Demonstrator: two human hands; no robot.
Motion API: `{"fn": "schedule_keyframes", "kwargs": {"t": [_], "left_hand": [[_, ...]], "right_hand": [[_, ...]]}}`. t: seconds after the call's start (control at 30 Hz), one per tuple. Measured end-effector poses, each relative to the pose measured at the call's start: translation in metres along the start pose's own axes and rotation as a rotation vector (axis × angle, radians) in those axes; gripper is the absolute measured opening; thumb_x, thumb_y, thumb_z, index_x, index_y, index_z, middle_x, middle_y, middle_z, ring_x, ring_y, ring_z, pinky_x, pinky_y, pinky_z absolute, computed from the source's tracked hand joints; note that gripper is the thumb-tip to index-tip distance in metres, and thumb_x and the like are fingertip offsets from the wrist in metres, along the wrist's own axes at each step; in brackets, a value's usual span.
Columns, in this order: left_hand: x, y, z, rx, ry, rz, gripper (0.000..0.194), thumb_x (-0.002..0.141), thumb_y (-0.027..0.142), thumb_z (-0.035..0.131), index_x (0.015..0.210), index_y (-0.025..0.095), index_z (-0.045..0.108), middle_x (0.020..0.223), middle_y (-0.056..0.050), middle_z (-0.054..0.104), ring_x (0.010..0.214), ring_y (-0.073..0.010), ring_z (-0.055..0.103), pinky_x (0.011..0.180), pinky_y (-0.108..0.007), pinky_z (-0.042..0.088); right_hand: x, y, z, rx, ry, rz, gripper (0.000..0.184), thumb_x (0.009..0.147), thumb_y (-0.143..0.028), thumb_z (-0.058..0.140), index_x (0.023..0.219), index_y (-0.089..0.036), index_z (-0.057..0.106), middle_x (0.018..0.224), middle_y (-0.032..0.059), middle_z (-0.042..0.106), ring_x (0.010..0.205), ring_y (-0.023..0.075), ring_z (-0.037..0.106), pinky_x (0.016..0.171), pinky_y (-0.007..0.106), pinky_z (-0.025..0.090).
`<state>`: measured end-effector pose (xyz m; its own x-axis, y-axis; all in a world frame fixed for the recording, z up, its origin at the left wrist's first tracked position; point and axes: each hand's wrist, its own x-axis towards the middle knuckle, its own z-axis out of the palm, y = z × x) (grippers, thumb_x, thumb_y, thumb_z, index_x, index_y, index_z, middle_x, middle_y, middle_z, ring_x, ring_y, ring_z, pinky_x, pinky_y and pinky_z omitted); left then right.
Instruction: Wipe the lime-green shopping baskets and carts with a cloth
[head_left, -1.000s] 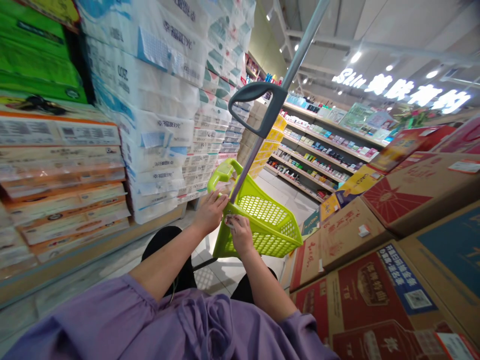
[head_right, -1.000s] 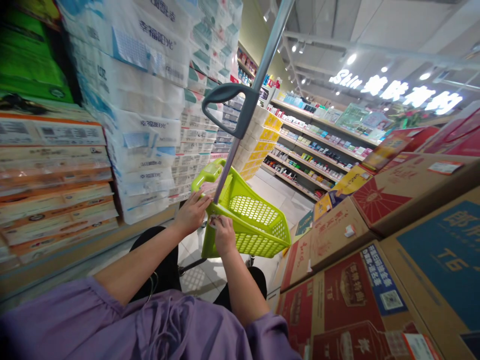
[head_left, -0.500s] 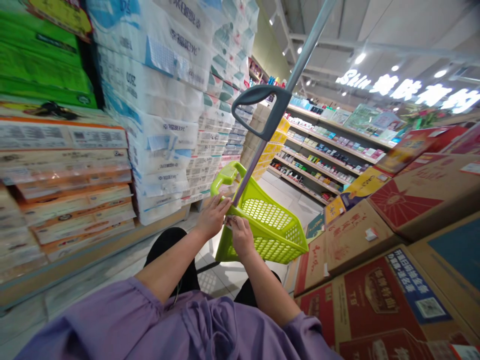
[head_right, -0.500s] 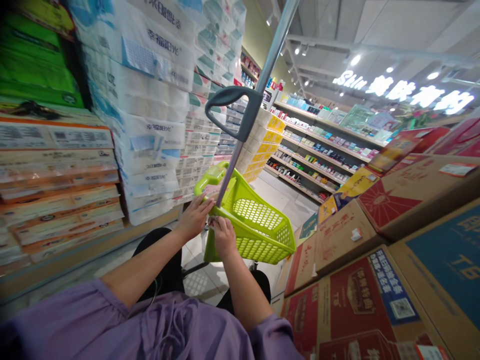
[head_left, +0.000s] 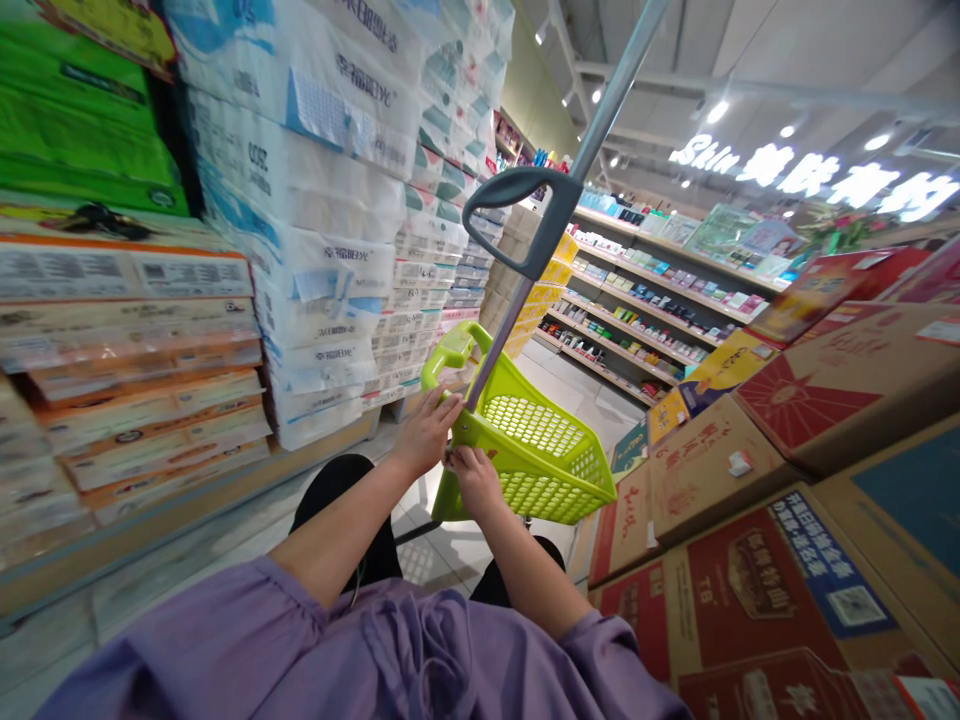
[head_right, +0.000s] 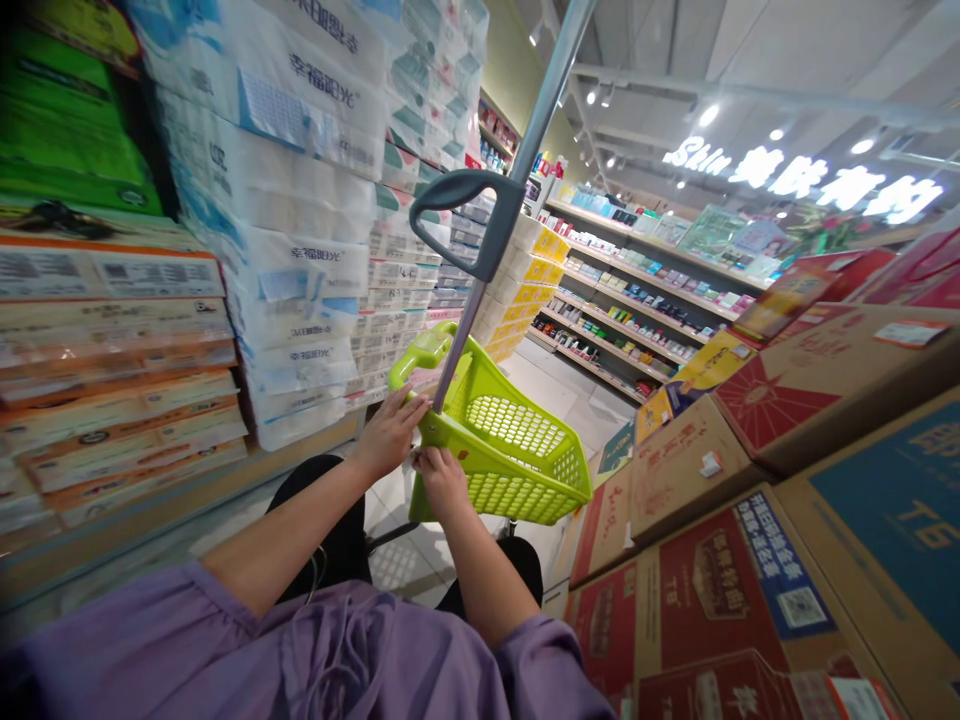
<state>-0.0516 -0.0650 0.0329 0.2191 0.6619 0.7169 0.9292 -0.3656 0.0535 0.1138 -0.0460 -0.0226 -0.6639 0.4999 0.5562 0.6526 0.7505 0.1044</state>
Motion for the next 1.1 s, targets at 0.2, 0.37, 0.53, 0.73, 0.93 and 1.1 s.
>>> {"fn": "schedule_keyframes", "kwargs": {"t": [0.2, 0.37, 0.53, 0.73, 0.93, 1.1], "left_hand": [[0.000, -0.001, 0.002, -0.009, 0.016, 0.009, 0.059, 0.081, 0.006, 0.041, 0.140, 0.016, 0.045, 0.143, -0.008, 0.049, 0.146, -0.0276, 0.016, 0.118, -0.054, 0.026], [0.000, -0.002, 0.002, 0.003, 0.027, 0.004, 0.057, 0.083, 0.005, 0.040, 0.138, 0.017, 0.047, 0.141, -0.008, 0.051, 0.146, -0.0285, 0.016, 0.117, -0.054, 0.027], [0.000, -0.003, 0.003, -0.006, 0.023, 0.005, 0.059, 0.082, 0.003, 0.039, 0.138, 0.017, 0.047, 0.140, -0.007, 0.052, 0.145, -0.0278, 0.017, 0.117, -0.054, 0.027], [0.001, -0.001, 0.002, -0.020, 0.017, -0.011, 0.061, 0.081, 0.006, 0.041, 0.140, 0.018, 0.045, 0.141, -0.008, 0.051, 0.145, -0.0275, 0.019, 0.117, -0.053, 0.027], [0.002, -0.001, 0.001, -0.020, 0.020, -0.007, 0.052, 0.087, 0.014, 0.040, 0.139, 0.017, 0.046, 0.141, -0.008, 0.052, 0.145, -0.0280, 0.019, 0.117, -0.052, 0.028], [0.001, -0.002, 0.001, -0.017, 0.010, -0.002, 0.056, 0.085, 0.011, 0.042, 0.141, 0.019, 0.043, 0.140, -0.008, 0.052, 0.144, -0.0271, 0.023, 0.117, -0.052, 0.026]], "right_hand": [[-0.001, 0.001, 0.001, -0.012, 0.077, 0.050, 0.023, 0.095, -0.019, 0.048, 0.108, -0.019, 0.066, 0.109, 0.0082, 0.062, 0.093, 0.0205, 0.051, 0.087, 0.033, 0.047], [-0.004, 0.003, 0.000, 0.003, 0.022, 0.012, 0.021, 0.093, -0.018, 0.050, 0.105, -0.021, 0.067, 0.107, 0.0069, 0.063, 0.091, 0.0204, 0.051, 0.085, 0.033, 0.047], [-0.003, 0.000, -0.001, 0.001, 0.059, 0.059, 0.022, 0.094, -0.018, 0.050, 0.108, -0.019, 0.066, 0.110, 0.0082, 0.062, 0.097, 0.0211, 0.052, 0.088, 0.034, 0.045], [-0.004, 0.002, -0.002, 0.005, 0.003, -0.008, 0.024, 0.094, -0.019, 0.050, 0.113, -0.022, 0.065, 0.113, 0.0078, 0.062, 0.104, 0.0216, 0.051, 0.088, 0.035, 0.044], [-0.001, 0.001, -0.004, 0.014, 0.034, 0.018, 0.024, 0.093, -0.018, 0.050, 0.113, -0.021, 0.065, 0.115, 0.0079, 0.063, 0.107, 0.0215, 0.051, 0.088, 0.034, 0.042], [0.006, 0.000, -0.008, 0.014, 0.036, 0.008, 0.025, 0.095, -0.020, 0.050, 0.115, -0.023, 0.064, 0.115, 0.0076, 0.063, 0.109, 0.0213, 0.051, 0.087, 0.033, 0.041]]}}
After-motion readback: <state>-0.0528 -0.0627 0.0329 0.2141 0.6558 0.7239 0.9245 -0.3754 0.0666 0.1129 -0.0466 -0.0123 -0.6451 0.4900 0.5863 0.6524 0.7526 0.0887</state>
